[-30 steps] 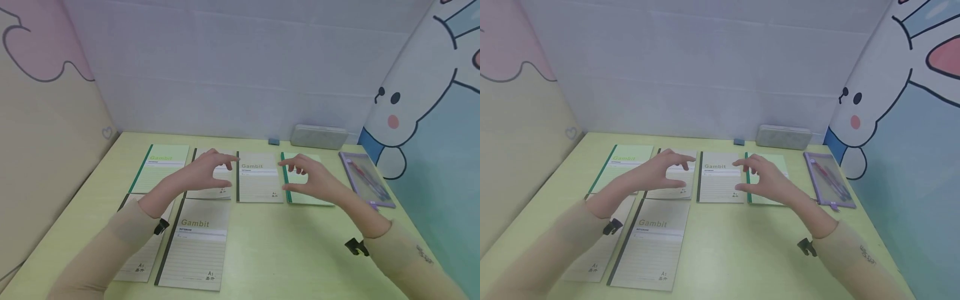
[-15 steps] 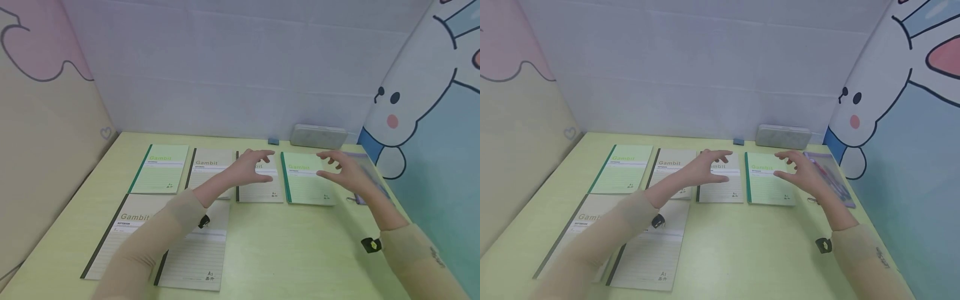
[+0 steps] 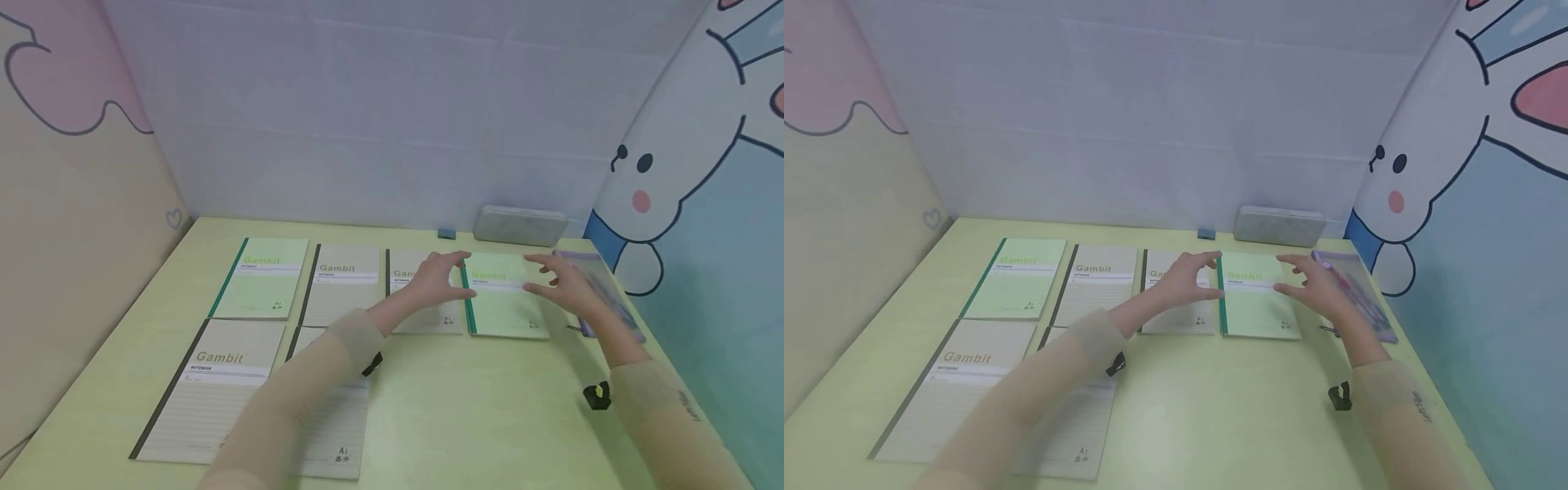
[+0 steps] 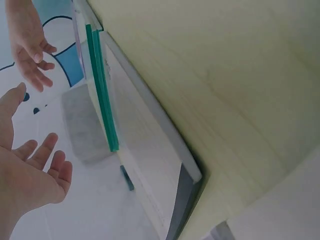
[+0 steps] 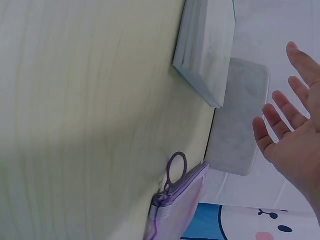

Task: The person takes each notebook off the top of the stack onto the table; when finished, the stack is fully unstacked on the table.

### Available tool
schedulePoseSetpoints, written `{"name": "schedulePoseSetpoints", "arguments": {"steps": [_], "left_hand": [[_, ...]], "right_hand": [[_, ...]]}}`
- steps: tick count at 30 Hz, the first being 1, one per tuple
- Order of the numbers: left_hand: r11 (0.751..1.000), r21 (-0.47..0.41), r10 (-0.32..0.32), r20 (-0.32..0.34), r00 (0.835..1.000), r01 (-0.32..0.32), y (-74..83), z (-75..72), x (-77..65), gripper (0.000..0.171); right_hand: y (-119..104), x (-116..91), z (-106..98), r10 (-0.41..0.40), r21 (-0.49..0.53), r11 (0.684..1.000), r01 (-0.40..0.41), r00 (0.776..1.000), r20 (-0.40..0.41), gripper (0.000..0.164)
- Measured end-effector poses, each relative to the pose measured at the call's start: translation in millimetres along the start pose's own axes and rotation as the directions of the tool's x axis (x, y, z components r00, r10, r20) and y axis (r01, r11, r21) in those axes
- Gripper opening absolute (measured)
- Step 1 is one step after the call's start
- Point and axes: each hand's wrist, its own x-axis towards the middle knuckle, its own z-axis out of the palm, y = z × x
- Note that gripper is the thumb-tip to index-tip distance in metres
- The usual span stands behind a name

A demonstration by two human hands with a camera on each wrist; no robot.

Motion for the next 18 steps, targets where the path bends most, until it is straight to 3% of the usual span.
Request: {"name": "schedulePoseSetpoints", "arguments": {"steps": [10, 18], "left_hand": [[0.985, 0.111, -0.138, 0.063, 0.988, 0.131, -7.3, 29.7, 19.5, 0.094], [0.96, 0.224, -0.198, 0.133, 0.971, 0.165, -7.6, 38.0, 27.1, 0.098]], "right_hand": [[26, 7, 18, 0.025, 0.079, 0.996, -0.034, 0.993, 0.114, 0.073], [43, 13, 28, 0.056, 0.055, 0.996, -0.068, 0.977, 0.208, 0.085]]}}
